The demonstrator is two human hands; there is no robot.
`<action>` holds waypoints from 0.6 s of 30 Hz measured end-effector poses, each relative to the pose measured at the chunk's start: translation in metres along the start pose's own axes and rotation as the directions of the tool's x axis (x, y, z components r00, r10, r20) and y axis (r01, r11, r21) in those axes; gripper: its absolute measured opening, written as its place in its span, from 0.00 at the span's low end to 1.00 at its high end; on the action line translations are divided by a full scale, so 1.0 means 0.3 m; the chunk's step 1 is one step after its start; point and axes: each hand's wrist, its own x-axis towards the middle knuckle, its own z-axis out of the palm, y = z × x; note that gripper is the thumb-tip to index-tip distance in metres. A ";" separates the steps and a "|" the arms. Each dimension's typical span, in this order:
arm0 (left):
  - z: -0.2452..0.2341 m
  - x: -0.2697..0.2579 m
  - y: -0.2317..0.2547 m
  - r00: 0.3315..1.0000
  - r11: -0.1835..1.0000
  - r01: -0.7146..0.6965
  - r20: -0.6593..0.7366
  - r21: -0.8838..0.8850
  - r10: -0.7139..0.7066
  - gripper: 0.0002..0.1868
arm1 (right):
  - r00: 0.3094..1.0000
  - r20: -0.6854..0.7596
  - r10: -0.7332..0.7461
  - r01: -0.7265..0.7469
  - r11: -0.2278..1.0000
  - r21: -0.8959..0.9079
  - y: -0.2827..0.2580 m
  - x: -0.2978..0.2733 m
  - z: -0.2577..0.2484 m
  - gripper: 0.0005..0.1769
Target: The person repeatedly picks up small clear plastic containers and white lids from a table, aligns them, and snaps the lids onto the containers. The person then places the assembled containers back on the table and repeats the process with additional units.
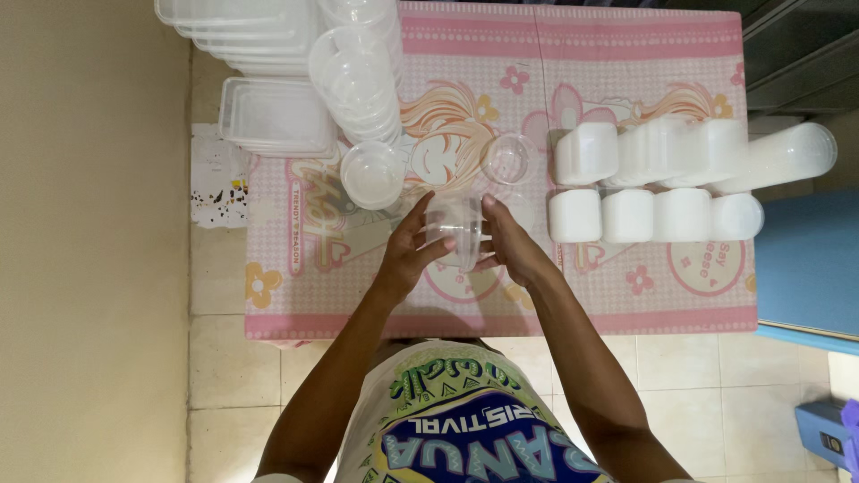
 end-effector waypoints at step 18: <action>0.037 0.008 0.048 0.965 0.965 0.188 -0.147 -0.182 -0.215 0.37 | 0.810 0.159 -0.564 0.583 0.747 -0.319 0.011 -0.097 0.080 0.69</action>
